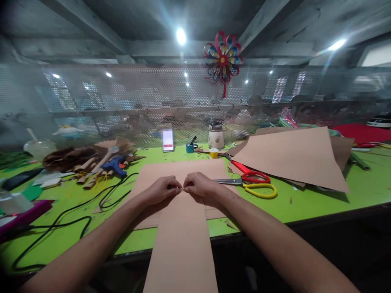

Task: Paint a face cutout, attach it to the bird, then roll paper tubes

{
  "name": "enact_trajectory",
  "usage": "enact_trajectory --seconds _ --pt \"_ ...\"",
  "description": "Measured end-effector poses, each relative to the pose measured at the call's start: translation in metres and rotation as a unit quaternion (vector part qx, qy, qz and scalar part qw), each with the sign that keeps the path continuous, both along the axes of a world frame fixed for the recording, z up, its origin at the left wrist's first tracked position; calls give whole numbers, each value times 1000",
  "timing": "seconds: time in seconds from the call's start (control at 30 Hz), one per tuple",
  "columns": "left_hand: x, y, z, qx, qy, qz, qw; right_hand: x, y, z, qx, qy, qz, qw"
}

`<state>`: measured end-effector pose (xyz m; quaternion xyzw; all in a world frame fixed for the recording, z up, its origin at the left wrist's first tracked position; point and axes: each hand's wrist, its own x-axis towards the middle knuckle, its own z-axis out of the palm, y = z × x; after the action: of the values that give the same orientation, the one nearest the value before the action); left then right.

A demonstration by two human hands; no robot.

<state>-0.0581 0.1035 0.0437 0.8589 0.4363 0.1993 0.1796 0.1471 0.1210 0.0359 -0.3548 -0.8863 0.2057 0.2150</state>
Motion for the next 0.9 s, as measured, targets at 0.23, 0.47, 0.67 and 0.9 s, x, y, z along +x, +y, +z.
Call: enact_trajectory --seconds 0.23,0.47,0.67,0.9 --pt "4 -2 -3 41 15 6 999 -1 0 3 19 -14 -2 1000" --pt "1 -4 5 -24 12 14 1000 6 -6 11 -43 -15 5 999" --pt "-3 -3 4 -35 18 10 999 11 -6 11 -69 -31 7 997" --pt "-4 -1 3 -6 35 4 999 15 -9 12 -65 -38 17 997"
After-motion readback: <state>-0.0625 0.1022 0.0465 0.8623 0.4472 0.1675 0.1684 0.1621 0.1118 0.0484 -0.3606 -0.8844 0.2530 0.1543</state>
